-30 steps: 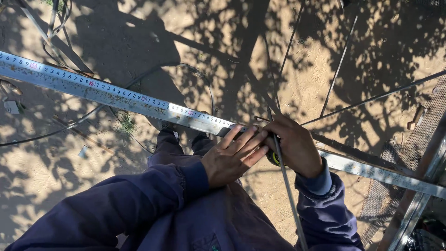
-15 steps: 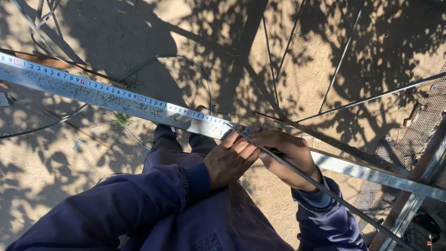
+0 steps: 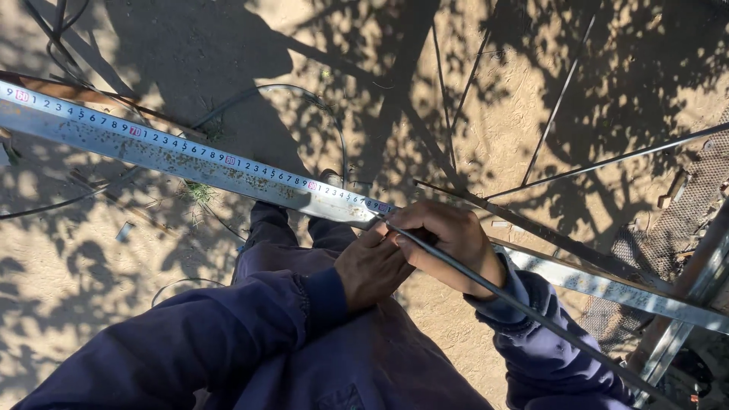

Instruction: Measuring and marking metal frame components using a tape measure and a marking tool

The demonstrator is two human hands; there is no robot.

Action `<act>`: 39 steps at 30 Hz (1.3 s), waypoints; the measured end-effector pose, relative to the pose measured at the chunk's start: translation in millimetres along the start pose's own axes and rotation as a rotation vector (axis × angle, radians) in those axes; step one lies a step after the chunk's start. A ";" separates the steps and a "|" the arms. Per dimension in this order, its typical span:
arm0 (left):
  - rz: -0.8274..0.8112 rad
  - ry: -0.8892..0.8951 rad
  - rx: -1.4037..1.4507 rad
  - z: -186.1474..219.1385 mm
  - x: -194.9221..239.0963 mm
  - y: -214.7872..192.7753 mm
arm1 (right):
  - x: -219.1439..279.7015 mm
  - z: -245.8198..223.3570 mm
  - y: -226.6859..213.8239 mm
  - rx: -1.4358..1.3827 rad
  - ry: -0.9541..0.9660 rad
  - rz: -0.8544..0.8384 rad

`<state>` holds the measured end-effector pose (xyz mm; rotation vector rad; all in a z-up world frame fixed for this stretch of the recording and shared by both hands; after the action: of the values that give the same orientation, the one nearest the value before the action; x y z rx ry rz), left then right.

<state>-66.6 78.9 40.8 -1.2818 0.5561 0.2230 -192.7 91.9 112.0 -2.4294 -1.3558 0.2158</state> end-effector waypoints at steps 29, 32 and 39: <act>-0.023 0.016 0.168 2.7 -0.6 16.2 | 1.3 -8.1 10.9 0.253 -0.160 0.097; -0.024 0.015 0.184 0.4 1.5 13.2 | -1.5 -13.8 12.1 0.191 -0.139 0.043; -0.033 0.007 0.224 -3.5 0.2 11.9 | 5.0 -4.8 15.1 0.292 -0.202 0.060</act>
<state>-72.8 79.0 30.0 -1.0742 0.5492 0.1245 -176.7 87.8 111.1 -2.2498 -1.2321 0.6426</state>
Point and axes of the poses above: each hand's wrist, its own x-axis away from the middle knuckle, its own y-axis out of the palm, z = x × y, the point moved 7 cm from there along -x, towards the middle knuckle, and after that the axes turned 1 degree about z, right-handed, at the moved point
